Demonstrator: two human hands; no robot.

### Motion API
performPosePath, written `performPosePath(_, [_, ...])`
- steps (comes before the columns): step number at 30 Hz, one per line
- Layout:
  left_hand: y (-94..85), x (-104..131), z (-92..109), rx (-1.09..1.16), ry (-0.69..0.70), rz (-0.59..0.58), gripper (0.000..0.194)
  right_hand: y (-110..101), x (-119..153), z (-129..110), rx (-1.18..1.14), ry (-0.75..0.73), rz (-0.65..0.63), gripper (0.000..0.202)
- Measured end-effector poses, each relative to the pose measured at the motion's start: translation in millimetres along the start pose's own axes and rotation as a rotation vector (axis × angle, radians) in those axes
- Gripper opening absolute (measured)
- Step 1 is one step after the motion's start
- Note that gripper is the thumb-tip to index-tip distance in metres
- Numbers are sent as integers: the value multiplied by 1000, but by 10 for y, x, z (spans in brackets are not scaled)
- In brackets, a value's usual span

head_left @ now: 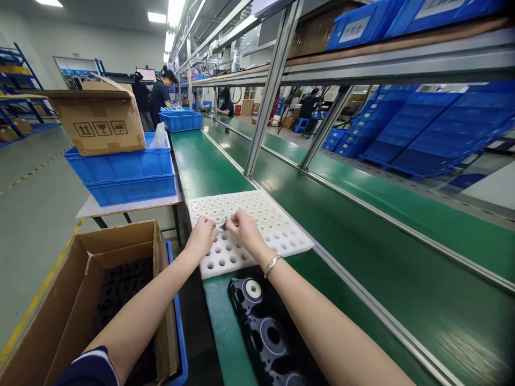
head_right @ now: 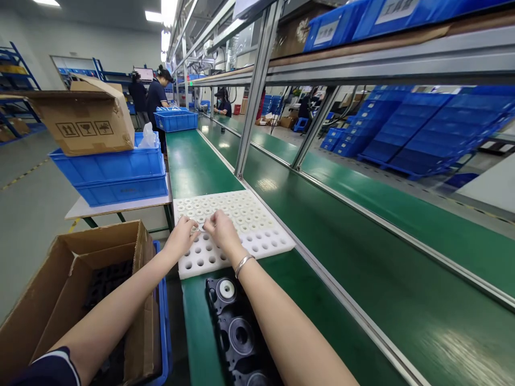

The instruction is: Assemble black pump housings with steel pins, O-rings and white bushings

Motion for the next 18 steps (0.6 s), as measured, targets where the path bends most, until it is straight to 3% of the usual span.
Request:
performPosePath(3, [22, 13, -7, 12, -32, -4, 20, -51, -112, 86, -39, 59, 30, 29])
performPosePath(8, [63, 16, -74, 82, -63, -9, 20, 269, -70, -46, 23, -66, -173, 14])
performPosePath(12, [58, 69, -101, 182, -60, 55, 23, 416, -35, -130, 75, -75, -165, 16])
performPosePath(15, [13, 142, -116, 302, -60, 121, 26, 375, -61, -167, 32, -54, -119, 16])
performPosePath(18, [-64, 190, -162, 478, -117, 166, 30, 140, -83, -125, -67, 23, -23, 12])
Point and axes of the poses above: each hand's wrist, its own x-axis away from the middle knuckle, its own y-axis out of the palm, z = x × y, the point moved 7 cm from there along -x, towards the middle knuckle, and after that the axes turned 1 degree about y, right-handed, at the moved point
